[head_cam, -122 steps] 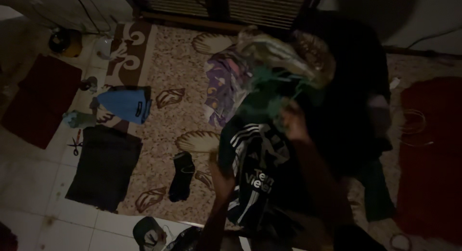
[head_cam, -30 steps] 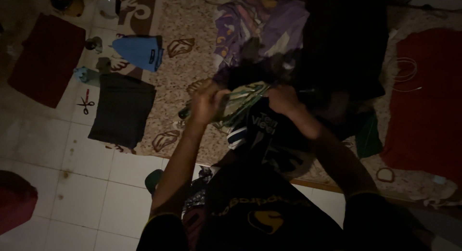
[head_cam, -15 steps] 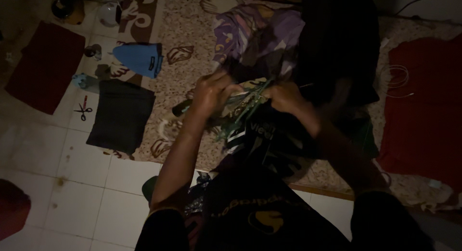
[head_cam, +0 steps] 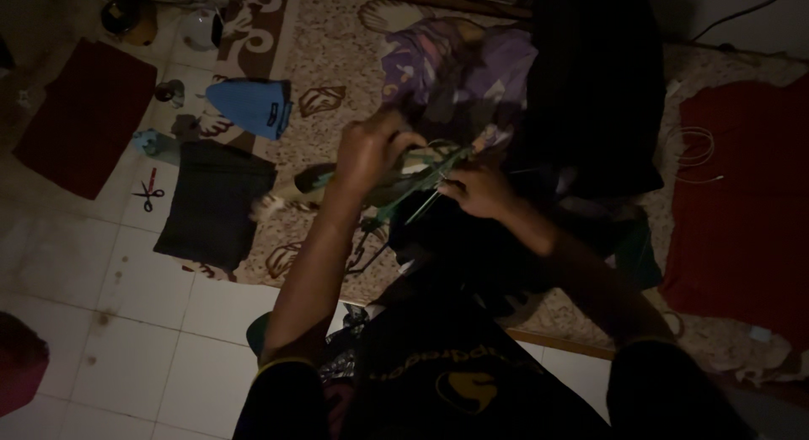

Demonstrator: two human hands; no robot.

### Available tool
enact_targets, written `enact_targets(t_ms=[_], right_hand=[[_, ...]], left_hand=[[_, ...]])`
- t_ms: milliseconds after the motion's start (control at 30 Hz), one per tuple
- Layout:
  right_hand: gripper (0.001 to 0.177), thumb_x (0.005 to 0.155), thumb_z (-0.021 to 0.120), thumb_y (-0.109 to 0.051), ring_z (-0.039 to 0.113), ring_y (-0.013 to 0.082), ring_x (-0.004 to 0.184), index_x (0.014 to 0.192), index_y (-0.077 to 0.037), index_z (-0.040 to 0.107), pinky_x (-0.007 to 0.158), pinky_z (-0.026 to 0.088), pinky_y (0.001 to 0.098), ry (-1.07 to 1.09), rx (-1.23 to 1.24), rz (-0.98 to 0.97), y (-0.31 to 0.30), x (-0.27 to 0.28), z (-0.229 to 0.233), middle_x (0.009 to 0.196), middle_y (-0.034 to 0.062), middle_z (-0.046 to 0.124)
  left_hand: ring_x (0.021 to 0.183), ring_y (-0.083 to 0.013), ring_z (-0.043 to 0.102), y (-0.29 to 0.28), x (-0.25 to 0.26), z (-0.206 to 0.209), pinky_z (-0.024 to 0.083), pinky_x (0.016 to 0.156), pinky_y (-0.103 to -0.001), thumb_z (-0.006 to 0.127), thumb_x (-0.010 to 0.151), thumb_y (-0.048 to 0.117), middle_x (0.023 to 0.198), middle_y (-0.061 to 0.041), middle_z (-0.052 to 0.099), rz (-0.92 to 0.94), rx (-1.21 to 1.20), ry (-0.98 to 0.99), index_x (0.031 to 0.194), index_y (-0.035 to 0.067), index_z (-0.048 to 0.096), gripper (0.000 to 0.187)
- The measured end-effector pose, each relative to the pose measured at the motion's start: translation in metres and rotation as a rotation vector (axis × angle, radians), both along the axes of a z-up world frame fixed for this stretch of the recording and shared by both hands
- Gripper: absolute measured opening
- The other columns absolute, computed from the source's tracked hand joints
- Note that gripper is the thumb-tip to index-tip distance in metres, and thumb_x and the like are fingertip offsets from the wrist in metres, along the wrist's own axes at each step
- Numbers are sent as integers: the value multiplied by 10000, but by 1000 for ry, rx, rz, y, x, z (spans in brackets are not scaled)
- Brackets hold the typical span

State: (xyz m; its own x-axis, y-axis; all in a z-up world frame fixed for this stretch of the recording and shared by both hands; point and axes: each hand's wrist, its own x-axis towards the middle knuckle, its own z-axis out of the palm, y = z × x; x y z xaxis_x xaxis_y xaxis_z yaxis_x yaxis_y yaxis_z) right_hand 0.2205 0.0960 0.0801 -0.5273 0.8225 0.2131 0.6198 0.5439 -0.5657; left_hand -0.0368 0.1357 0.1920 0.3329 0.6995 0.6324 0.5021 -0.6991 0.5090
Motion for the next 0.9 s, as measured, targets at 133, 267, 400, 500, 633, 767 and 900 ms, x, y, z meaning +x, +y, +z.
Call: enact_targets(t_ms=[133, 267, 400, 500, 633, 767, 900], right_hand=[[218, 932, 665, -268, 681, 386, 836, 976, -77, 759, 678, 536, 501, -39, 157, -220, -5, -13, 3, 958, 173, 724], [214, 864, 655, -238, 644, 356, 657, 943, -57, 738, 585, 527, 483, -154, 352, -353, -8, -20, 1, 792, 165, 686], [248, 982, 657, -204, 471, 268, 352, 1010, 25, 748, 340, 390, 417, -184, 414, -439, 3, -24, 0, 555, 137, 589], [222, 1008, 648, -199, 436, 271, 347, 885, -30, 722, 352, 368, 426, -181, 457, -419, 8, -33, 1, 494, 128, 534], [165, 973, 655, -153, 537, 316, 455, 828, -78, 681, 440, 430, 465, -160, 527, -436, 16, -51, 13, 574, 136, 590], [70, 894, 652, -83, 607, 361, 536, 859, -86, 713, 500, 477, 498, -159, 486, -395, 9, -77, 24, 677, 169, 659], [140, 893, 645, -73, 596, 373, 517, 950, -88, 772, 481, 472, 496, -160, 455, -341, -8, -100, 29, 673, 181, 662]], left_hand=[[462, -156, 492, 4, -8, -19, 377, 454, -332, 834, 926, 173, 655, -116, 627, 215, -352, -137, 870, 18, 676, 229], [653, -150, 534, 2, -18, -51, 457, 636, -321, 772, 992, 165, 738, -103, 610, 161, -445, -377, 896, 5, 622, 239], [776, -176, 597, -7, -30, -66, 490, 729, -351, 736, 969, 189, 818, -94, 650, 88, -554, -524, 887, -14, 680, 226], [768, -161, 630, -18, -43, -63, 507, 725, -338, 715, 980, 241, 849, -63, 696, 55, -593, -496, 935, -10, 723, 255], [776, -195, 623, -36, -71, -64, 509, 743, -333, 701, 1017, 205, 855, -96, 657, 30, -427, -464, 917, -29, 716, 255], [801, -227, 682, -44, -98, -70, 537, 762, -333, 682, 1024, 186, 896, -116, 705, 126, -383, -527, 947, -26, 729, 230], [800, -297, 685, -39, -99, -81, 547, 732, -357, 653, 1004, 172, 945, -149, 712, 221, -315, -363, 1001, -24, 756, 221]])
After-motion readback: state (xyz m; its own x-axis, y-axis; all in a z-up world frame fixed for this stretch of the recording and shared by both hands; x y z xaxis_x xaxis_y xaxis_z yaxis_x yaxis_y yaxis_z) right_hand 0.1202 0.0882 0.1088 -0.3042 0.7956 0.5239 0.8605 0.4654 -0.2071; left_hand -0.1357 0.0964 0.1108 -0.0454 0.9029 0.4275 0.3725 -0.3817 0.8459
